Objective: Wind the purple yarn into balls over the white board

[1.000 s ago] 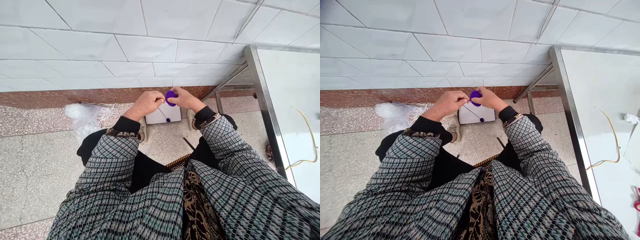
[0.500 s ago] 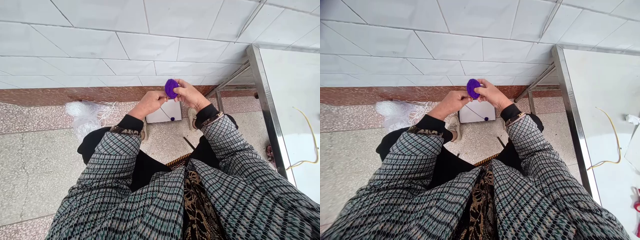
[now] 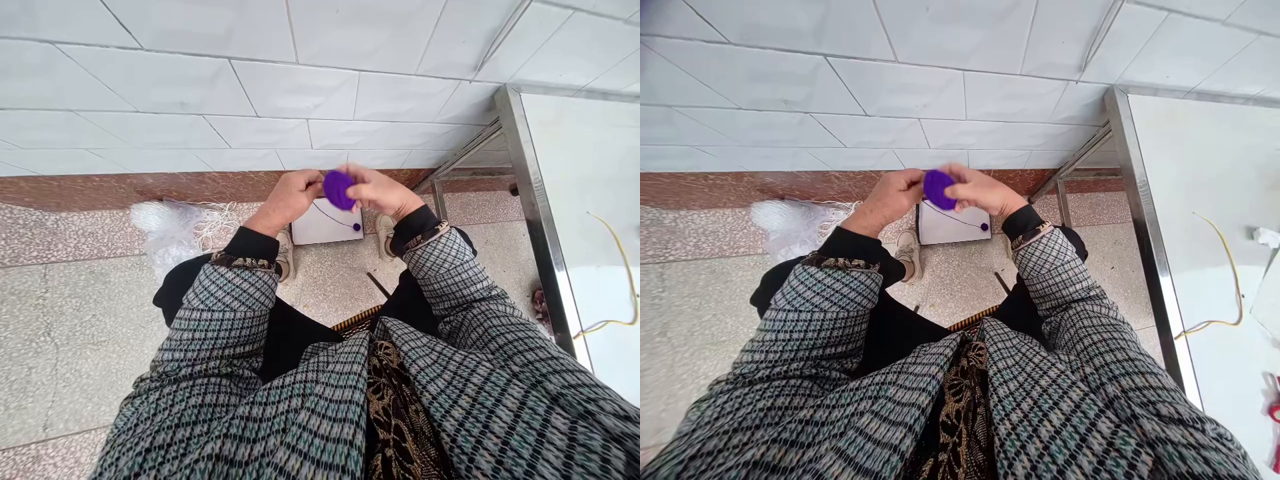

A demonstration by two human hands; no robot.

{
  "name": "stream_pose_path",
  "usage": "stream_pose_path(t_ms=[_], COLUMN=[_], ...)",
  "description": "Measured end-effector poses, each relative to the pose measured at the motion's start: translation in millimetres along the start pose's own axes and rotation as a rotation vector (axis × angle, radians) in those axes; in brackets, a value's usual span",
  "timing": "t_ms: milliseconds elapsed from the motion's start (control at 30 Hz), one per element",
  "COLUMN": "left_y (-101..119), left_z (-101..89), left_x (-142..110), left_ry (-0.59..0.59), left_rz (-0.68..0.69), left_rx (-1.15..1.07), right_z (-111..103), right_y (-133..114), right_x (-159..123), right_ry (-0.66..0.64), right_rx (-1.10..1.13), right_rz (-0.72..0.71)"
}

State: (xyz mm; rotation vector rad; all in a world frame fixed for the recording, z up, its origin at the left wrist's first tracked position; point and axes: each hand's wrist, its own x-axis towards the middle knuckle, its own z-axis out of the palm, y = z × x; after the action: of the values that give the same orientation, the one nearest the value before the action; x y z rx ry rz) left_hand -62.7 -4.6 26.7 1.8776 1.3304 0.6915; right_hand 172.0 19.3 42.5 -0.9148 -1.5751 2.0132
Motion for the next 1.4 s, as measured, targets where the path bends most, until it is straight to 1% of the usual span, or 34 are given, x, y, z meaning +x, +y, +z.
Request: stream_pose_path(t_ms=[33,67,100,167,200,233,267,300,333,367,400,433,467,500,533,600,667,767,833,900,967,1033,1100,1167,1233,1300,1367,1400], left_y=[1,2,5,11,13,16,17,17,17,15,13,10,8,5,4,3,6,15,20,22,22,19,15,11,8,5,2,1], left_z=[4.6,9.7,14.6,21.3,22.0,20.8,17.8,13.5,8.5,3.6,-0.6,-3.5,-4.6,-3.9,-1.6,6.7,16.2,24.9,25.4,22.6,17.9,12.0,5.9,0.6,-3.0,-3.9,-2.1,-0.1], left_x=[0,0,0,-2,-4,-6,-7,-9,-10,-10,-11,-11,-11,-10,-10,-8,-8,-8,-10,-11,-11,-11,-10,-9,-7,-6,-4,-3], left_ry=[-0.025,-0.068,-0.132,-0.282,-0.331,-0.349,-0.334,-0.298,-0.249,-0.196,-0.148,-0.109,-0.079,-0.06,-0.053,-0.087,-0.175,-0.327,-0.372,-0.359,-0.302,-0.22,-0.144,-0.097,-0.07,-0.041,-0.015,-0.013], left_rz=[-0.009,-0.007,0.008,0.052,0.076,0.095,0.107,0.111,0.107,0.098,0.088,0.078,0.069,0.06,0.054,0.055,0.076,0.126,0.151,0.166,0.172,0.163,0.139,0.107,0.075,0.049,0.026,0.015], left_rx=[-0.004,-0.007,-0.008,-0.008,-0.008,-0.001,0.012,0.028,0.046,0.062,0.074,0.081,0.083,0.082,0.078,0.064,0.048,0.044,0.046,0.049,0.056,0.068,0.084,0.105,0.122,0.127,0.118,0.11], right_z=[-2,-3,-4,-5,-5,-4,-3,-2,-1,0,0,0,-1,-2,-3,-3,-2,0,1,1,1,2,3,3,1,-3,-6,-7], right_y=[1,3,4,6,6,5,3,1,-2,-4,-6,-7,-8,-9,-9,-8,-7,-4,-1,1,1,-1,-3,-5,-5,-3,-1,0], right_x=[2,5,8,12,13,12,9,6,2,-1,-5,-7,-8,-9,-8,-5,0,6,9,11,11,9,5,0,-3,-4,-5,-5], right_ry=[0.087,0.181,0.274,0.443,0.499,0.513,0.482,0.394,0.248,0.097,-0.036,-0.131,-0.175,-0.169,-0.119,0.056,0.228,0.4,0.464,0.504,0.511,0.447,0.3,0.12,-0.04,-0.147,-0.195,-0.194], right_rx=[0.053,0.077,0.069,-0.047,-0.151,-0.272,-0.392,-0.497,-0.559,-0.563,-0.522,-0.447,-0.346,-0.233,-0.123,0.054,0.146,0.156,0.104,0.007,-0.132,-0.279,-0.377,-0.393,-0.326,-0.203,-0.075,-0.021], right_rz=[-0.067,-0.104,-0.108,-0.026,0.041,0.114,0.189,0.25,0.305,0.349,0.34,0.303,0.238,0.156,0.074,-0.045,-0.079,-0.03,0.03,0.113,0.21,0.295,0.35,0.347,0.279,0.178,0.095,0.068])
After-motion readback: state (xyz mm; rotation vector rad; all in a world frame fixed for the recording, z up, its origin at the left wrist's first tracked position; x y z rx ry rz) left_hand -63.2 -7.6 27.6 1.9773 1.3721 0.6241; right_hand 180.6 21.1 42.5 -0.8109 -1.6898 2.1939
